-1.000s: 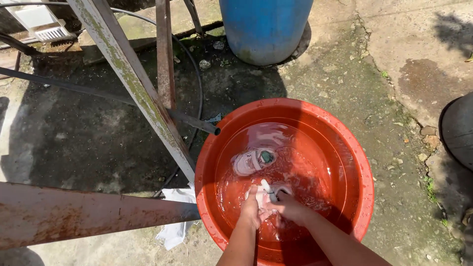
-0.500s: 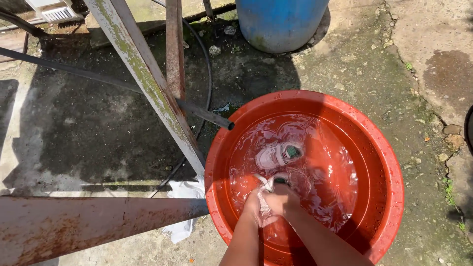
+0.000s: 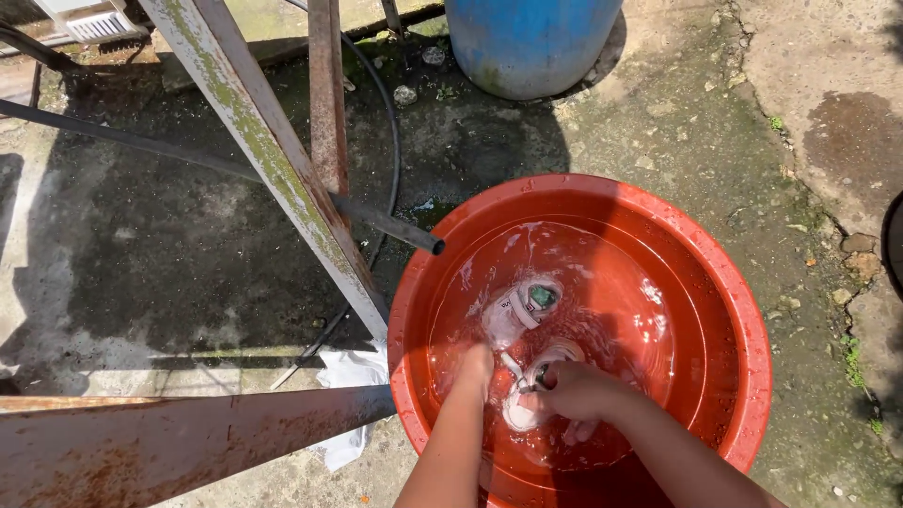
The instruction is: Washing several pairs of children's shoes in a basin of water and placing them on a table to dry.
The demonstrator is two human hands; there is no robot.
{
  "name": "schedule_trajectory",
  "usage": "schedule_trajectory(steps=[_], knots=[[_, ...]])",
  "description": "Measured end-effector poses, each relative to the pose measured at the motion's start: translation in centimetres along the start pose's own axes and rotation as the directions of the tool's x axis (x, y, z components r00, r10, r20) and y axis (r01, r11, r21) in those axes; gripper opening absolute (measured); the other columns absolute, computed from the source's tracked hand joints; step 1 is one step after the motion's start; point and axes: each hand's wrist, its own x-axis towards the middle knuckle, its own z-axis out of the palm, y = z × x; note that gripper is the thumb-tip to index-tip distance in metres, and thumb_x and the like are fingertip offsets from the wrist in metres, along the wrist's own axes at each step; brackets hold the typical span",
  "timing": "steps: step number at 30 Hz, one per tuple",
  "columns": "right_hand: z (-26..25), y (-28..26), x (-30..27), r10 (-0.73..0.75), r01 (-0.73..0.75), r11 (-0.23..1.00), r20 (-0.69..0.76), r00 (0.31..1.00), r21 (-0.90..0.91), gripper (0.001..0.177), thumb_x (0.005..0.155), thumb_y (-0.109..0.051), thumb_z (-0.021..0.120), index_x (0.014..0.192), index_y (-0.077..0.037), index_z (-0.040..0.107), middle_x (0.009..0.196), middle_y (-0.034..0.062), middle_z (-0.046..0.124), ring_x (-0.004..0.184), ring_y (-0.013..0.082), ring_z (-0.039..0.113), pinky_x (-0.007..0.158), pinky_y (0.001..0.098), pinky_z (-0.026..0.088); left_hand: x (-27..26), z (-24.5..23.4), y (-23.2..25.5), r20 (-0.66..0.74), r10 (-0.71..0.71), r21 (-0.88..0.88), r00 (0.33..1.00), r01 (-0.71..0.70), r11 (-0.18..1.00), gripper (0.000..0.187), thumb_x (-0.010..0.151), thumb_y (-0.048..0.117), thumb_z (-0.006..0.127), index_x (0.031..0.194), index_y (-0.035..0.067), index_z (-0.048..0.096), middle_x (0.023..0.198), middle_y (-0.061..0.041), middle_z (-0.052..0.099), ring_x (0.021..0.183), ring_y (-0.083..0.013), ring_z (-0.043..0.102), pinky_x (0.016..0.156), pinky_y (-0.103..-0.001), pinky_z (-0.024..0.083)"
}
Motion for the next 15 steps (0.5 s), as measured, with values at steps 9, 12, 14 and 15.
schedule_trajectory(steps=[9, 12, 14, 15], knots=[[-4.9, -4.2, 10.9, -0.193, 0.256, 0.966, -0.728, 0.658, -0.024, 0.058, 0.082, -0.049, 0.075, 0.125, -0.011, 0.067, 0.124, 0.0164, 0.071, 0.12, 0.0381, 0.066, 0.1, 0.0521, 0.055, 0.7, -0.9, 5.0, -0.323, 0.046, -0.653, 0.945, -0.257, 0.713, 0.053, 0.093, 0.037, 0.066, 0.135, 0.004, 0.065, 0.128, -0.027, 0.067, 0.126, -0.0361, 0.061, 0.102, -0.051, 0.05], [-2.3, -4.8, 10.9, -0.049, 0.374, 0.81, -0.582, 0.811, 0.452, 0.07, 0.074, -0.023, 0.086, 0.124, 0.008, 0.047, 0.089, 0.025, 0.073, 0.062, 0.0328, 0.076, 0.051, 0.0403, 0.066, -4.5, -0.5, 5.7, -0.13, 0.065, -0.264, 0.989, -0.098, 0.96, 0.047, 0.098, 0.021, 0.039, 0.137, 0.02, 0.067, 0.15, -0.016, 0.057, 0.141, -0.0329, 0.051, 0.111, -0.045, 0.048], [-2.3, -2.0, 15.4, 0.12, 0.23, 0.774, -0.493, 0.862, 0.59, 0.061, 0.073, -0.013, 0.091, 0.115, 0.018, 0.059, 0.089, 0.0256, 0.07, 0.066, 0.0349, 0.077, 0.042, 0.0396, 0.061, 1.7, 2.3, 1.1, -0.028, -0.069, -0.9, 0.997, 0.005, 0.435, 0.065, 0.096, 0.038, 0.056, 0.151, 0.004, 0.048, 0.149, -0.023, 0.055, 0.139, -0.0379, 0.051, 0.109, -0.056, 0.049], [-2.7, -1.6, 14.7, 0.115, 0.236, 0.773, -0.497, 0.86, 0.589, 0.061, 0.073, -0.013, 0.091, 0.115, 0.018, 0.059, 0.089, 0.0256, 0.07, 0.066, 0.0349, 0.077, 0.042, 0.0396, 0.061, -0.7, 1.2, 2.4, -0.032, -0.064, -0.9, 0.997, 0.0, 0.436, 0.065, 0.096, 0.038, 0.056, 0.151, 0.004, 0.048, 0.149, -0.023, 0.055, 0.139, -0.0379, 0.051, 0.109, -0.056, 0.049]])
